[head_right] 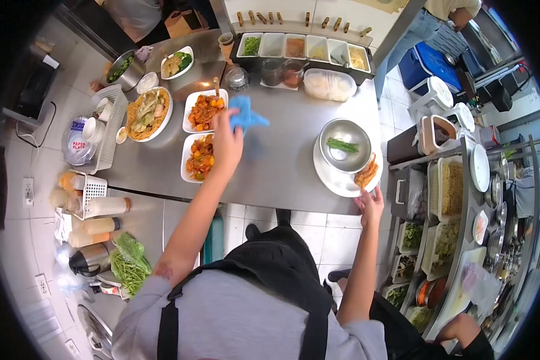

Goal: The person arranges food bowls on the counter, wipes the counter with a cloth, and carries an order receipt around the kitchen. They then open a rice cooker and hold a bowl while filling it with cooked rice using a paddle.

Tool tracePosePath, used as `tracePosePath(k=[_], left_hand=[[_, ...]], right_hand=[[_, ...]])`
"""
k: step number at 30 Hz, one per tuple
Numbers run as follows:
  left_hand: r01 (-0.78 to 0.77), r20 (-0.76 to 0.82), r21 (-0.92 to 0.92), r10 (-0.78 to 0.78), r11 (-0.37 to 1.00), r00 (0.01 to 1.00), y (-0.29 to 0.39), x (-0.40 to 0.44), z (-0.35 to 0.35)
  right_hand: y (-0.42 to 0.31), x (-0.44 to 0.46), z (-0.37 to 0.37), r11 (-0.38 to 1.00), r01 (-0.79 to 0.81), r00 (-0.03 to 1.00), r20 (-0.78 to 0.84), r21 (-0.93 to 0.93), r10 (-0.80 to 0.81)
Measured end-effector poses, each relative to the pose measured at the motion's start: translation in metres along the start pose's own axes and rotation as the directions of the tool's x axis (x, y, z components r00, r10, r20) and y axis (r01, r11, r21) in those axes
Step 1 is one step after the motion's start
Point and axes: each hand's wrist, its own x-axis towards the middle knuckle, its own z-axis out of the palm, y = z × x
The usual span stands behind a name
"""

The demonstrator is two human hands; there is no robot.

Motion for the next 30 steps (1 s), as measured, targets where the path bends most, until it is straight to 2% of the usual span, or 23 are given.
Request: tracePosePath(k=[2, 5, 8, 9, 11, 13, 15, 17, 21, 22, 23, 25, 26, 27, 28, 29, 30], left_hand=[[0.021, -0.085, 0.072, -0.015, 0.997, 0.996, -0.039, 0.051, 0.069], [0.004, 0.09, 0.46, -0.05, 0.888, 0.995, -0.099, 0.084, 0.151], [-0.109, 0.153, 0.374, 0.054, 0.921, 0.987, -0.094, 0.076, 0.159], [-0.181, 0.254, 0.331, 0.097, 0.926, 0.962, -0.093, 0.07, 0.152], [-0.319, 0.441, 0.215, 0.2, 0.923, 0.875, -0.083, 0.043, 0.129], [-0.39, 0.52, 0.133, 0.271, 0.911, 0.81, -0.061, 0.009, 0.116], [-0.448, 0.6, 0.066, 0.323, 0.891, 0.732, -0.041, -0.029, 0.102], [-0.52, 0.691, -0.048, 0.404, 0.853, 0.6, -0.031, -0.064, 0.083], [-0.643, 0.767, -0.093, 0.467, 0.76, 0.44, -0.047, -0.152, 0.0], [-0.663, 0.861, -0.05, 0.369, 0.747, 0.35, -0.057, -0.175, -0.031], [-0.535, 0.975, 0.032, 0.092, 0.844, 0.203, -0.052, -0.189, -0.064], [-0.383, 0.922, 0.111, 0.049, 0.917, 0.385, -0.043, -0.215, -0.125], [-0.321, 0.832, 0.198, 0.014, 0.926, 0.555, -0.035, -0.223, -0.145], [-0.235, 0.709, 0.274, -0.031, 0.932, 0.705, -0.027, -0.231, -0.162], [-0.069, 0.558, 0.403, -0.185, 0.913, 0.809, -0.027, -0.236, -0.175], [0.117, 0.368, 0.498, -0.332, 0.859, 0.869, -0.026, -0.24, -0.185], [0.114, 0.184, 0.546, -0.251, 0.83, 0.95, -0.015, -0.23, -0.196]], right_hand=[[-0.006, -0.003, 0.001, 1.0, -0.011, 1.0, 0.026, -0.022, 0.011], [-0.016, -0.007, 0.004, 0.998, -0.049, 0.997, 0.05, -0.05, 0.052], [-0.023, 0.004, -0.007, 0.993, -0.052, 0.995, 0.079, -0.11, 0.061], [-0.024, 0.014, -0.013, 0.991, -0.041, 0.993, 0.105, -0.126, 0.055], [-0.036, 0.027, -0.016, 0.975, -0.034, 0.982, 0.173, -0.221, 0.073], [-0.049, 0.041, -0.009, 0.962, -0.032, 0.967, 0.233, -0.271, 0.098], [-0.056, 0.061, -0.006, 0.912, -0.021, 0.96, 0.246, -0.41, 0.133], [-0.069, 0.073, 0.009, 0.904, -0.014, 0.926, 0.336, -0.427, 0.173], [-0.08, 0.095, 0.049, 0.856, 0.021, 0.887, 0.405, -0.516, 0.222], [-0.084, 0.097, 0.061, 0.845, 0.032, 0.872, 0.427, -0.534, 0.238], [-0.087, 0.102, 0.071, 0.836, 0.041, 0.858, 0.448, -0.547, 0.251], [-0.091, 0.119, 0.086, 0.795, 0.099, 0.825, 0.496, -0.598, 0.27], [-0.093, 0.127, 0.09, 0.776, 0.132, 0.81, 0.519, -0.617, 0.275], [-0.095, 0.132, 0.093, 0.752, 0.164, 0.79, 0.542, -0.638, 0.287], [-0.097, 0.135, 0.099, 0.734, 0.177, 0.789, 0.541, -0.655, 0.292], [-0.098, 0.137, 0.105, 0.731, 0.189, 0.786, 0.547, -0.655, 0.287], [-0.1, 0.137, 0.112, 0.728, 0.203, 0.783, 0.555, -0.655, 0.281]])
